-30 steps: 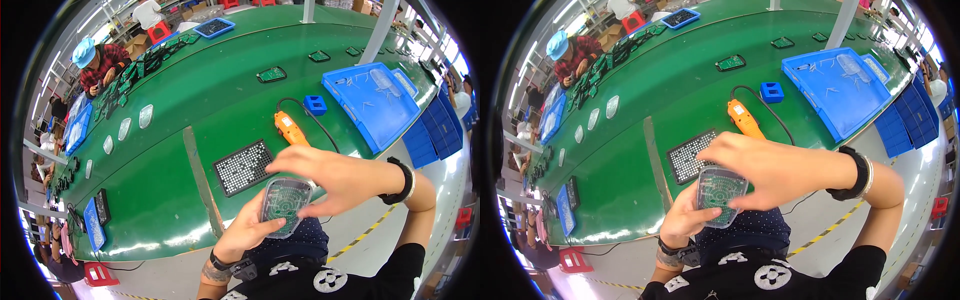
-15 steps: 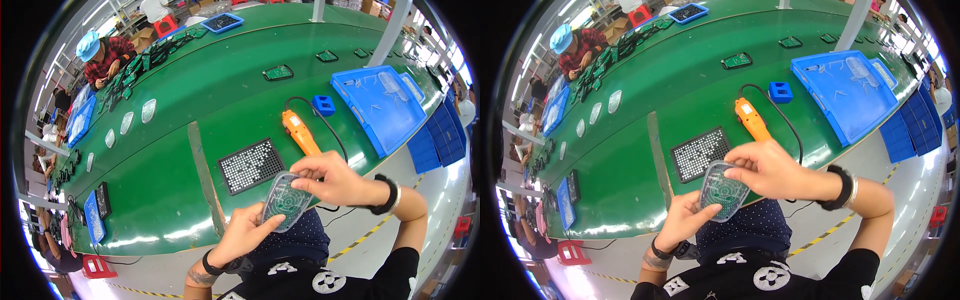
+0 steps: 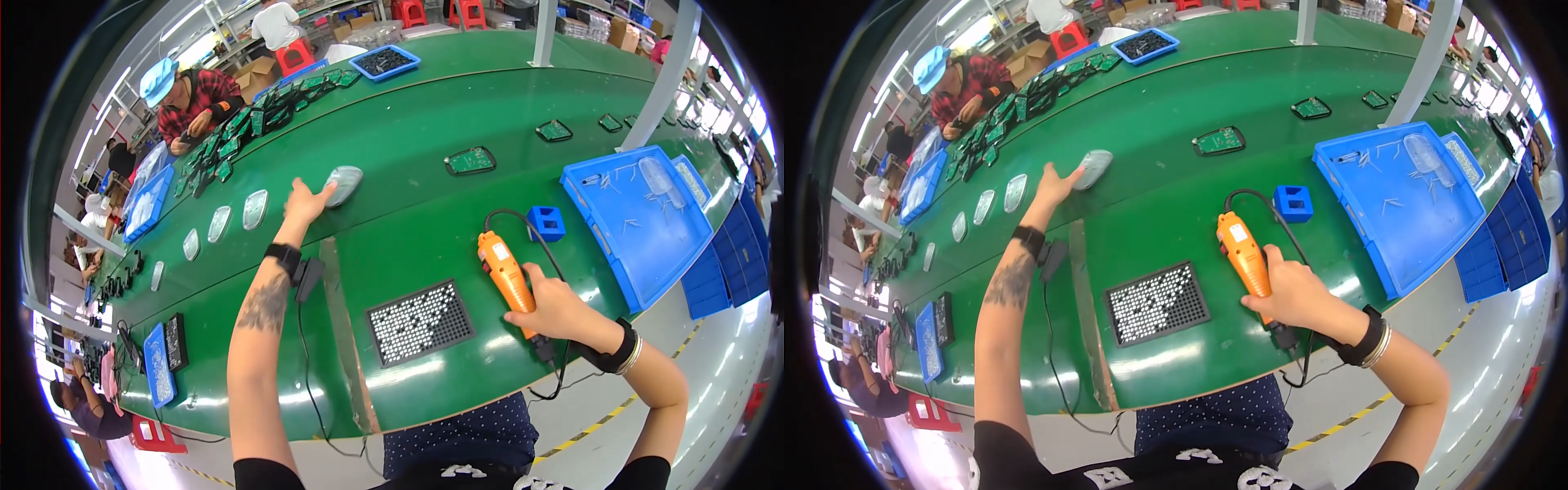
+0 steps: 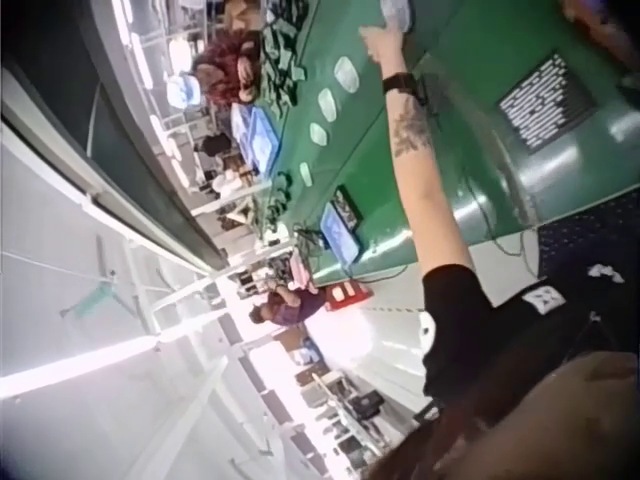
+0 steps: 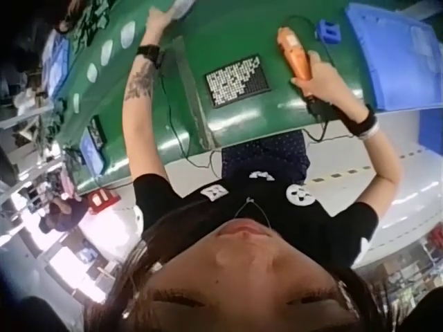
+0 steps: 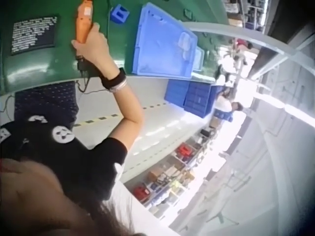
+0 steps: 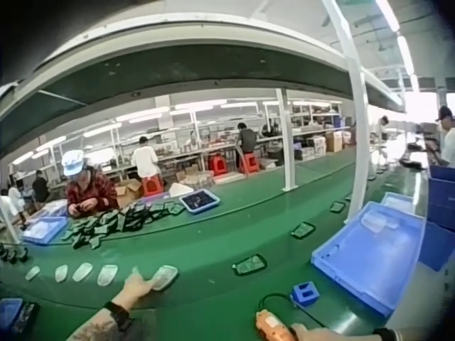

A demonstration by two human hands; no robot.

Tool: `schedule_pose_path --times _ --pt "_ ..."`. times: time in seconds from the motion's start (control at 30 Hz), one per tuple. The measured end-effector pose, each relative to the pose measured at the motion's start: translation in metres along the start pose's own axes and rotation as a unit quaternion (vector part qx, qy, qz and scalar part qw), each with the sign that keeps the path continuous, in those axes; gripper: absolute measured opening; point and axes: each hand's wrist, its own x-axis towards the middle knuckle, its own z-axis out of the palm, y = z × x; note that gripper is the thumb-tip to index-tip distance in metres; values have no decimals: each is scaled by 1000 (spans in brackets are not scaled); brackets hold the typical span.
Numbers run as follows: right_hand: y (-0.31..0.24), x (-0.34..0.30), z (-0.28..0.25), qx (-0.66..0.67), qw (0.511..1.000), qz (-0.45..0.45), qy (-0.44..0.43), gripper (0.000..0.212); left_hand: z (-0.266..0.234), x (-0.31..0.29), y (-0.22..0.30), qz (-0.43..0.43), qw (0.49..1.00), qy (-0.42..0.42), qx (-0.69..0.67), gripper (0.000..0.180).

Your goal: Assembling circuit boards and electronic components into plastic housings on a production line.

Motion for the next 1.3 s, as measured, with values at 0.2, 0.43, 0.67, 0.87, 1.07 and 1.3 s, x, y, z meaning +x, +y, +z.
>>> schedule_pose_path --times 0.2,0.43,0.67,0.87,1.07,1.3 --pt "25 3 -13 370 912 66 -167 77 80 -10 142 389 902 -159 -96 62" --pt "-24 -30 -43 626 773 -91 -52 73 109 -25 213 460 852 -242 -61 46" --pt "-66 18 -33 620 718 -189 254 65 -3 -71 160 516 829 -207 -69 31" --pt "-74 36 -9 534 758 -273 255 43 -150 -235 70 385 856 -308 -156 44" --pt "-82 46 7 501 789 -272 228 26 -115 -331 50 349 863 -335 -147 39" --pt "-80 51 12 513 781 -278 224 23 -91 -355 51 274 911 -253 -173 40"
